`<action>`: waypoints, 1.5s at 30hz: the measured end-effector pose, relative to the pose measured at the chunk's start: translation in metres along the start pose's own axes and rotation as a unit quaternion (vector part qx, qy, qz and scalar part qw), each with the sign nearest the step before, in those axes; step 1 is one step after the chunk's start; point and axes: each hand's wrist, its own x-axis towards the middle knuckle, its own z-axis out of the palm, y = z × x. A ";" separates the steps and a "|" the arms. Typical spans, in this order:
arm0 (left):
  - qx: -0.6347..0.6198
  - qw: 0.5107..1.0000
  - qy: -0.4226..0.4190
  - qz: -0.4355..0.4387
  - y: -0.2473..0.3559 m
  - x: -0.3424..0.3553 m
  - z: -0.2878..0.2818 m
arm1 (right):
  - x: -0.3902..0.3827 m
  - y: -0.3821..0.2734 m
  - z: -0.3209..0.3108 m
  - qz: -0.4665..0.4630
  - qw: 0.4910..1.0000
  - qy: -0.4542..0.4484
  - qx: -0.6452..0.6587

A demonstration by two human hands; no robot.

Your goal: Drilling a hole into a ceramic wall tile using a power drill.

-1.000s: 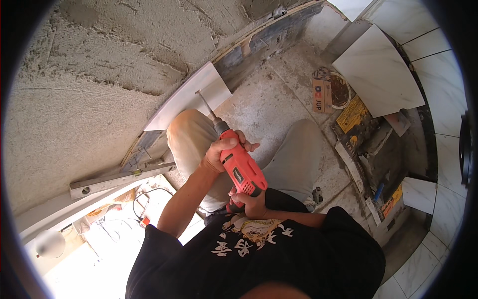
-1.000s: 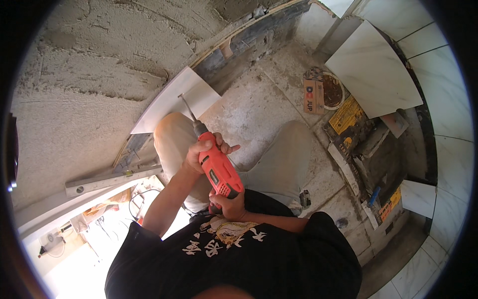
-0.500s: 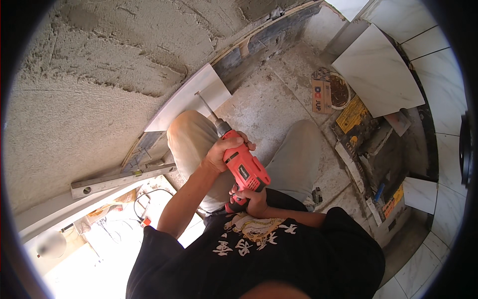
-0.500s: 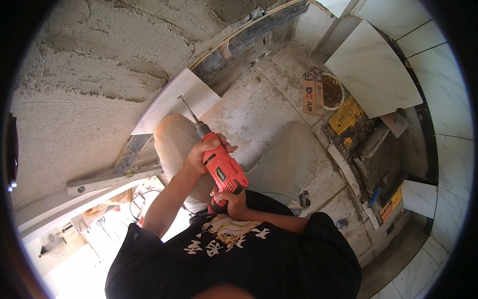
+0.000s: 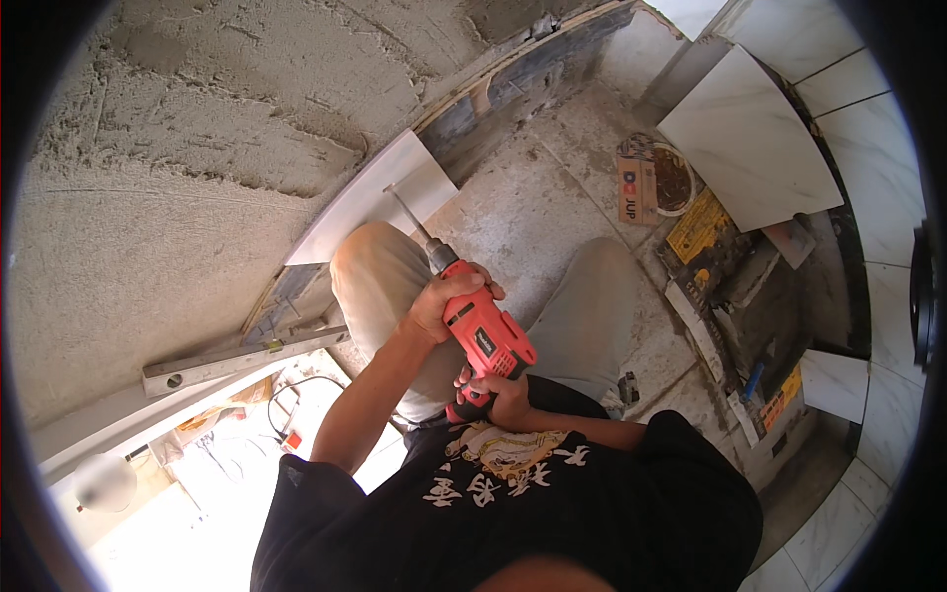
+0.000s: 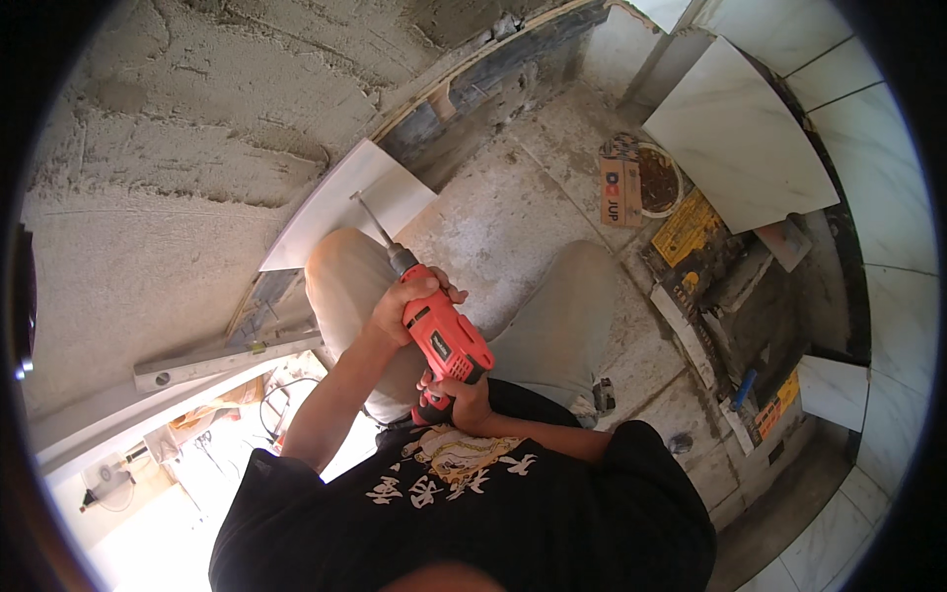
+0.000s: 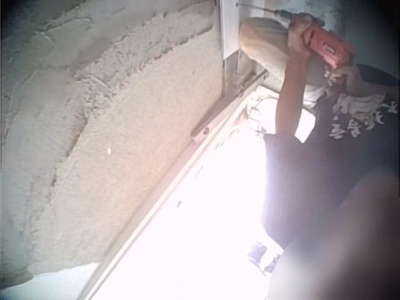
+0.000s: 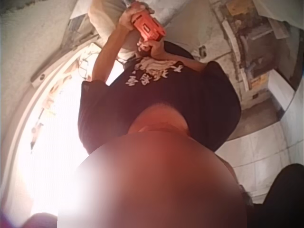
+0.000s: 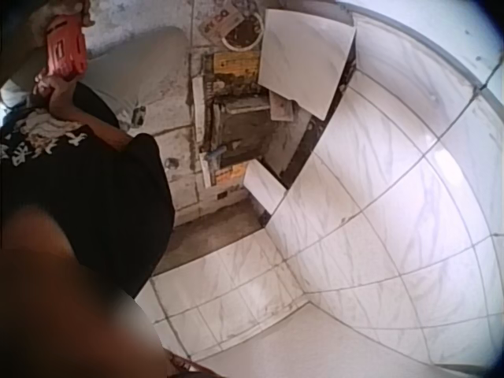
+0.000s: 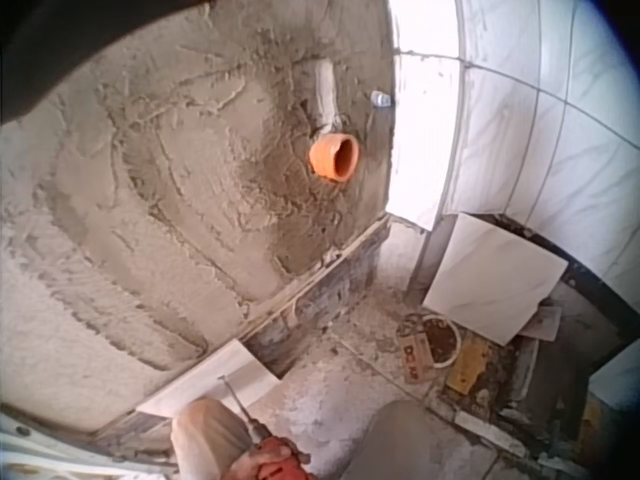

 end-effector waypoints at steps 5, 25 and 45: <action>-0.030 0.998 -0.051 0.022 -0.002 0.001 -0.004 | -0.004 -0.003 0.004 -0.028 0.996 -0.023 -0.076; -0.095 0.984 -0.141 0.046 -0.002 0.002 -0.003 | -0.012 -0.006 0.017 -0.045 0.993 -0.007 -0.111; -0.076 0.993 -0.089 0.026 0.000 0.001 0.000 | -0.009 -0.008 0.014 -0.040 0.997 -0.012 -0.069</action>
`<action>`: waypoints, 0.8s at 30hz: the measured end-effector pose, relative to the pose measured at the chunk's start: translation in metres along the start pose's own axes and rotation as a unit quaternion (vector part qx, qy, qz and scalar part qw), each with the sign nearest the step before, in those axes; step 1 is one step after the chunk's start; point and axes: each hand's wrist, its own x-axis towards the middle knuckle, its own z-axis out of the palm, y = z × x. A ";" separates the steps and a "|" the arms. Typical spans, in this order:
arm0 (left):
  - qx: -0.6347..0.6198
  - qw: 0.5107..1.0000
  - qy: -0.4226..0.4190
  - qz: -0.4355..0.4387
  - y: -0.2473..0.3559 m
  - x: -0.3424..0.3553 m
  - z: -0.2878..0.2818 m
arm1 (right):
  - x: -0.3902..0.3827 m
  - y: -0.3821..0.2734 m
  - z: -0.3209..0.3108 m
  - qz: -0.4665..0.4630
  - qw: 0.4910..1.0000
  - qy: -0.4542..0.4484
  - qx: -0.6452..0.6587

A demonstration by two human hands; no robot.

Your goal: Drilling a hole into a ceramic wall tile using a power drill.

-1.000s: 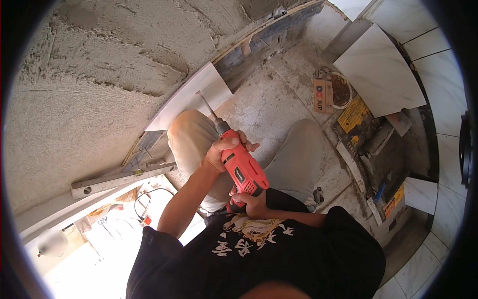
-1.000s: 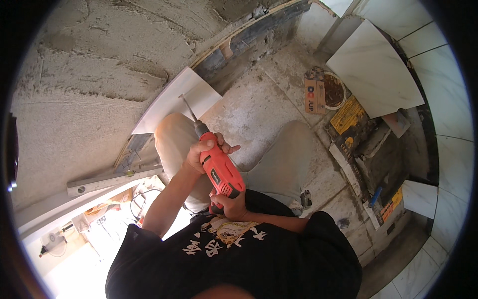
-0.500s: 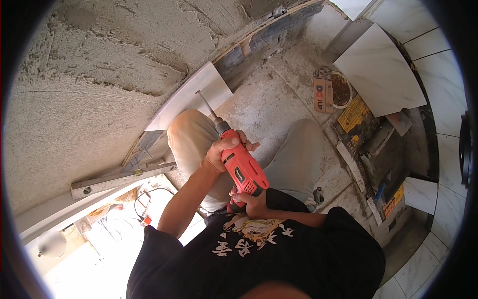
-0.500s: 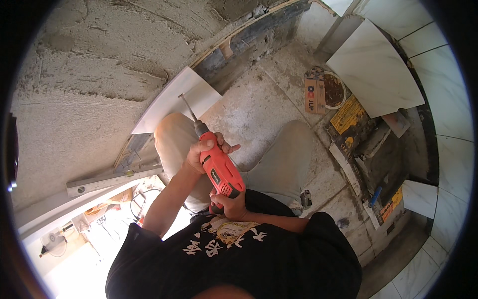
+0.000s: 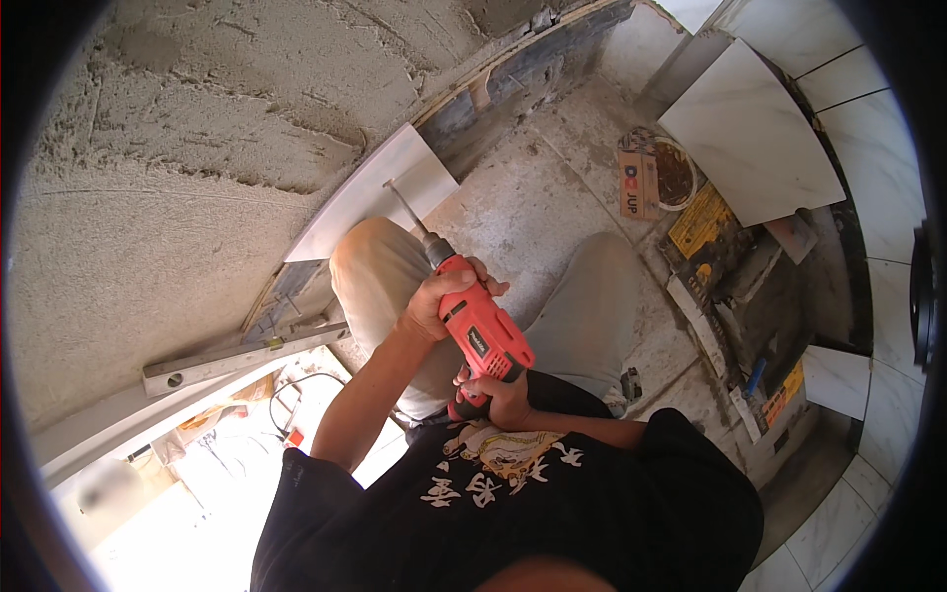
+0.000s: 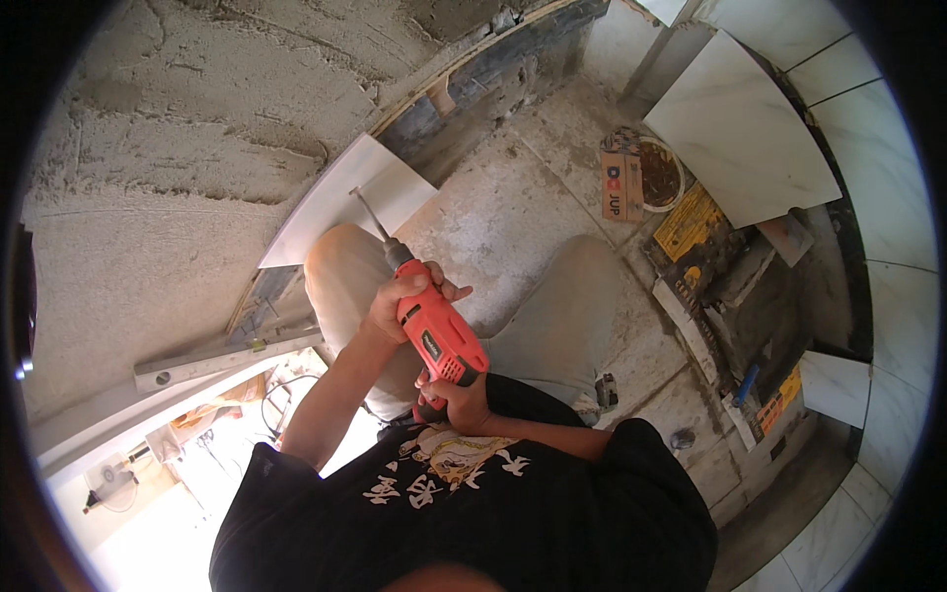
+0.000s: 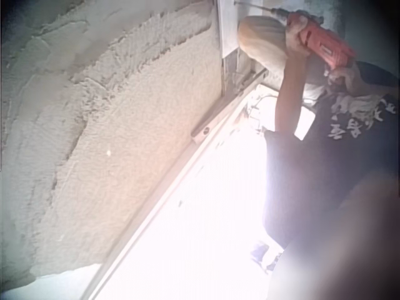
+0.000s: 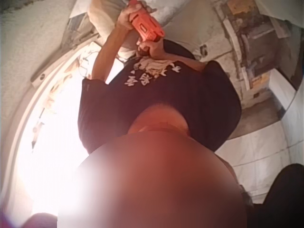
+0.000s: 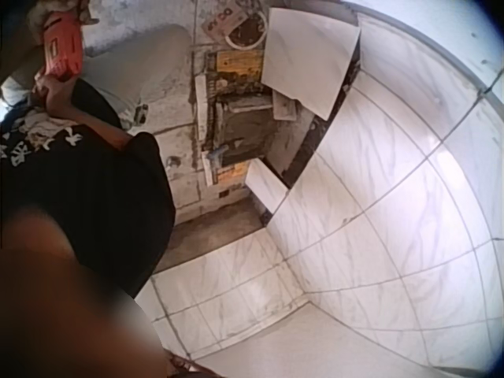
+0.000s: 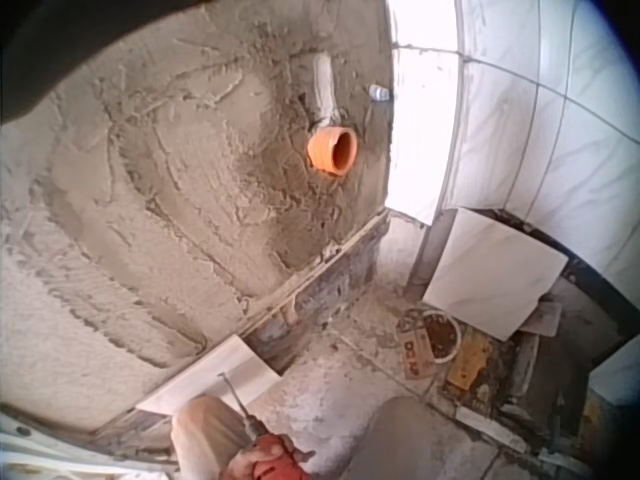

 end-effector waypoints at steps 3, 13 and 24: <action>-0.001 1.000 -0.003 0.000 0.000 0.000 0.001 | -0.001 -0.004 0.005 0.015 1.000 -0.006 0.007; 0.033 0.999 -0.012 0.015 -0.001 0.000 0.002 | -0.002 -0.001 0.001 0.001 0.999 -0.007 -0.038; 0.021 0.998 -0.055 0.027 -0.002 0.001 -0.001 | -0.004 0.000 0.002 -0.025 0.997 -0.001 -0.077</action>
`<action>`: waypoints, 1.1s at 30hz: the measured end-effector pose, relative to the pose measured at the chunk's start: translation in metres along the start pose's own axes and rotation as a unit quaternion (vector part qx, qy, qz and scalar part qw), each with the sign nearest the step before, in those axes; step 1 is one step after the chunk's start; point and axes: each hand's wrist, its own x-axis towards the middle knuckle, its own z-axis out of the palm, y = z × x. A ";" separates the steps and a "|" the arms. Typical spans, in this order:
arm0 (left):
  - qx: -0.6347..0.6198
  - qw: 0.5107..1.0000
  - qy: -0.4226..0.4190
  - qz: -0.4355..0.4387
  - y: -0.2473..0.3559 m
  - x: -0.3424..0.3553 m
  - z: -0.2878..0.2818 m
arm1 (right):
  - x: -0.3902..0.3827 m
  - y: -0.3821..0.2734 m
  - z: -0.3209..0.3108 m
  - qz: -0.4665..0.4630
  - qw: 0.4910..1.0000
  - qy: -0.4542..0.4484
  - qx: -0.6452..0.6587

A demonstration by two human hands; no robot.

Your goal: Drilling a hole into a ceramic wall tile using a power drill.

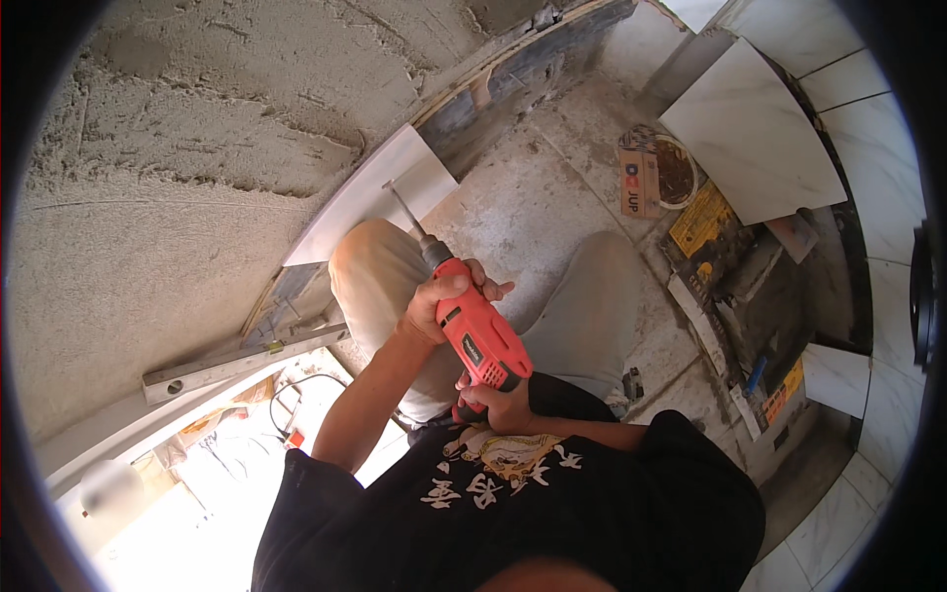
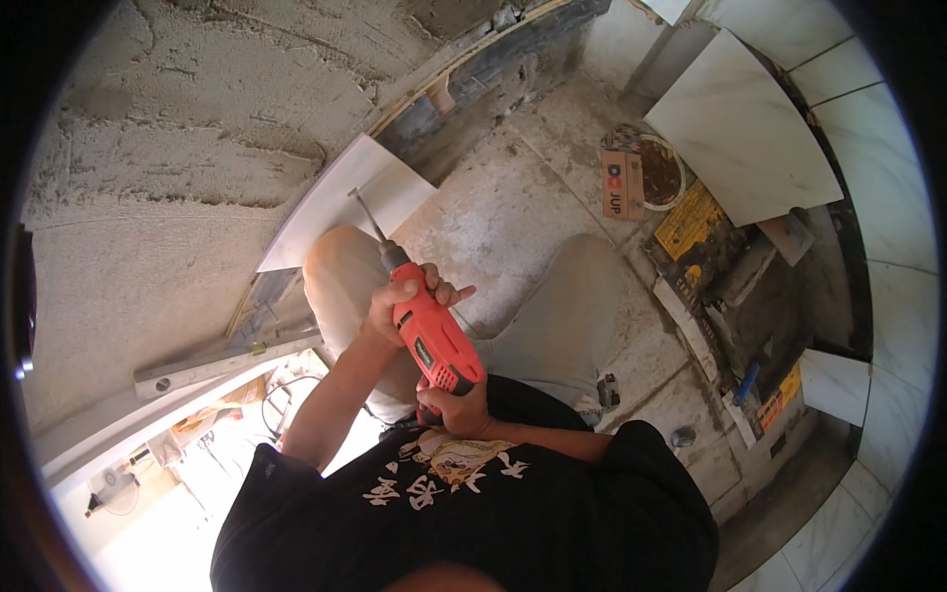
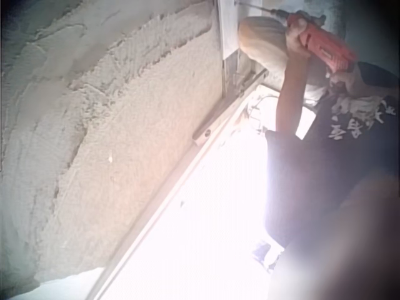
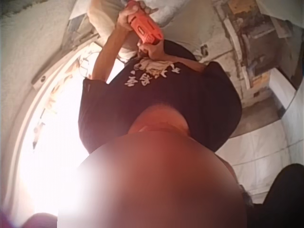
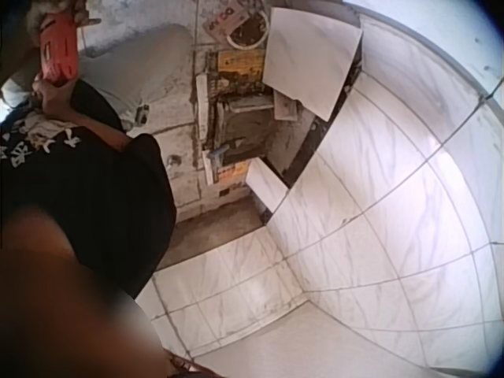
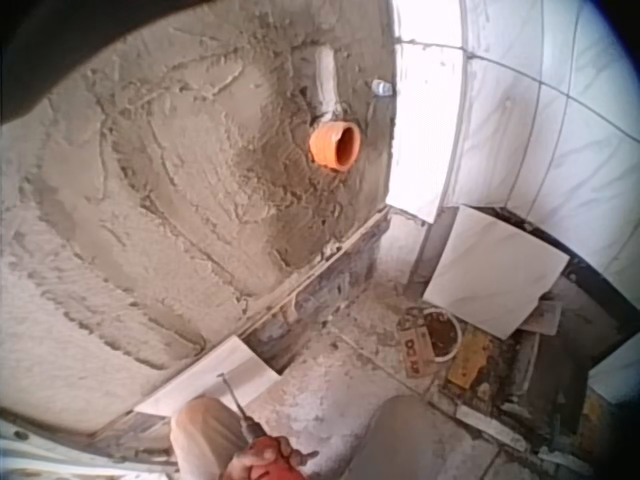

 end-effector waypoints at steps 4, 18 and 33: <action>0.004 1.000 0.009 -0.002 0.000 0.000 0.001 | 0.000 0.003 -0.005 0.027 0.999 -0.008 0.015; -0.013 0.999 0.046 -0.024 0.002 -0.001 0.001 | 0.004 -0.003 -0.001 0.026 0.997 0.002 0.074; 0.011 1.000 0.025 -0.013 0.002 -0.001 0.002 | 0.002 0.003 -0.003 0.020 0.999 -0.016 0.028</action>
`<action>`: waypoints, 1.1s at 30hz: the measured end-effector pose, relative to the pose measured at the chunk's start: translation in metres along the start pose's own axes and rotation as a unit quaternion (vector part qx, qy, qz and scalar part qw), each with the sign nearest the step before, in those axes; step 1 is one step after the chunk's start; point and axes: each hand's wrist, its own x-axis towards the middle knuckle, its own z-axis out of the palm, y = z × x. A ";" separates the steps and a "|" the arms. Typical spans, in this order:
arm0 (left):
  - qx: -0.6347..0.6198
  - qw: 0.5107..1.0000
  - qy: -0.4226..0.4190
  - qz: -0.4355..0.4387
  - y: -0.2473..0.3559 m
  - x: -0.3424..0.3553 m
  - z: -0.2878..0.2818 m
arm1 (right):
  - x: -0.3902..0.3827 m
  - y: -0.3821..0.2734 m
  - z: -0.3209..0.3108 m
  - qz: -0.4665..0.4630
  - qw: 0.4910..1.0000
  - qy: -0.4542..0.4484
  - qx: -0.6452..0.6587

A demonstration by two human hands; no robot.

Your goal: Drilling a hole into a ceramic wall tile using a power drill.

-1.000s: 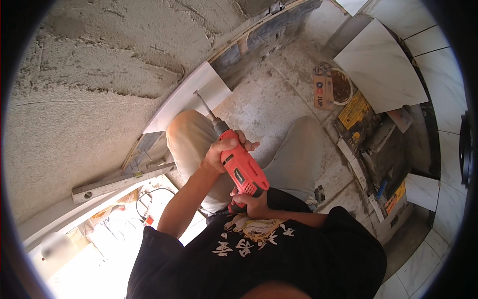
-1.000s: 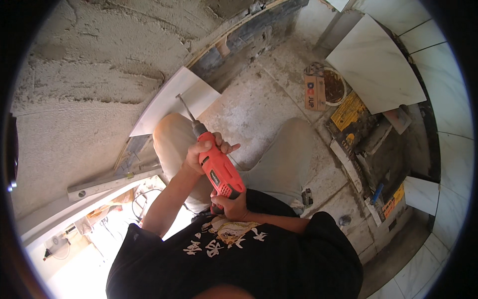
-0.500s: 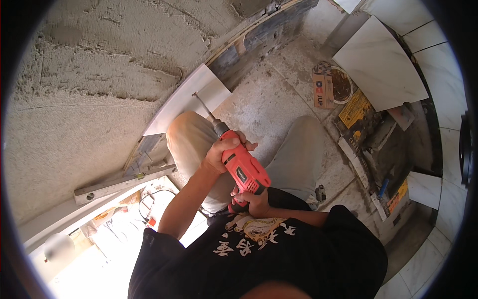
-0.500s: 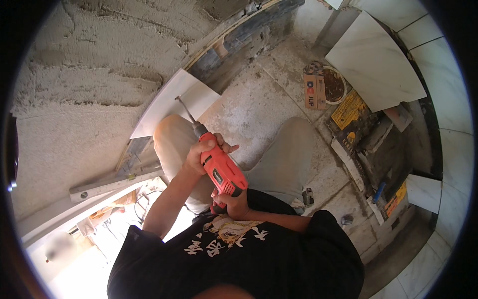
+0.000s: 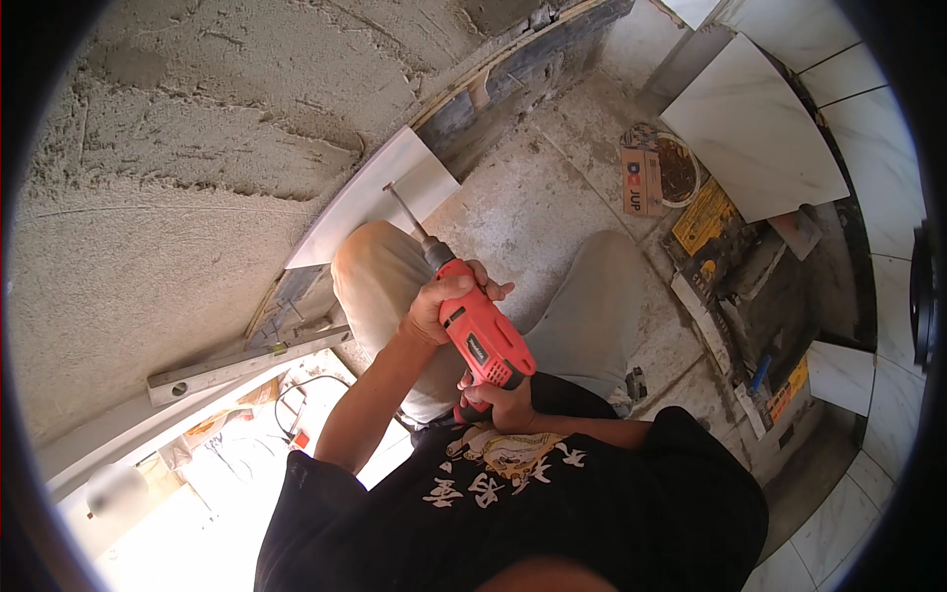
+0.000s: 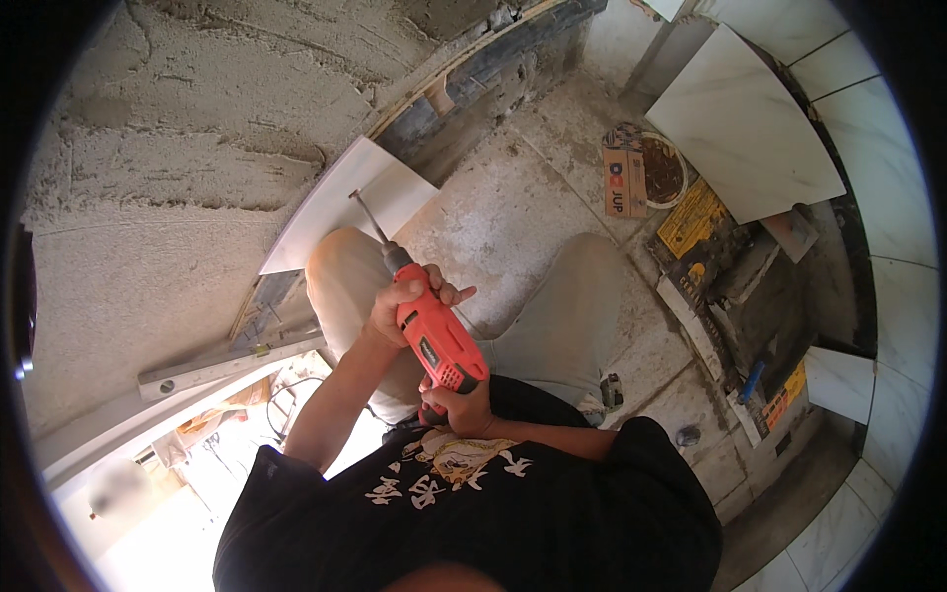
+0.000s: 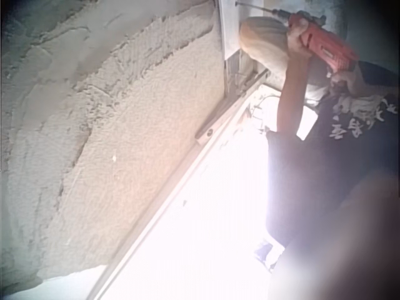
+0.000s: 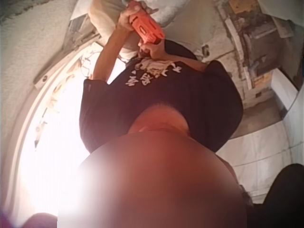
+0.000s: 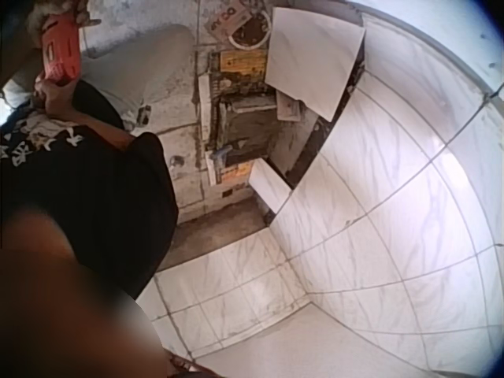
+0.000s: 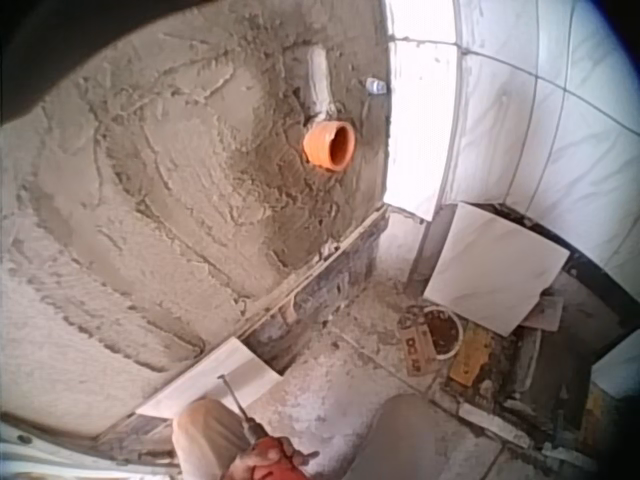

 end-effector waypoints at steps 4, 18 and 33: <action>0.002 1.000 0.011 0.000 0.000 0.001 0.001 | 0.001 0.000 0.001 0.004 1.000 0.012 0.024; -0.008 0.998 0.038 -0.042 0.000 0.000 -0.011 | 0.005 -0.002 0.000 0.003 0.998 0.020 0.064; -0.017 1.000 0.001 -0.005 0.001 0.001 0.000 | 0.000 -0.006 0.004 0.007 0.999 0.011 0.038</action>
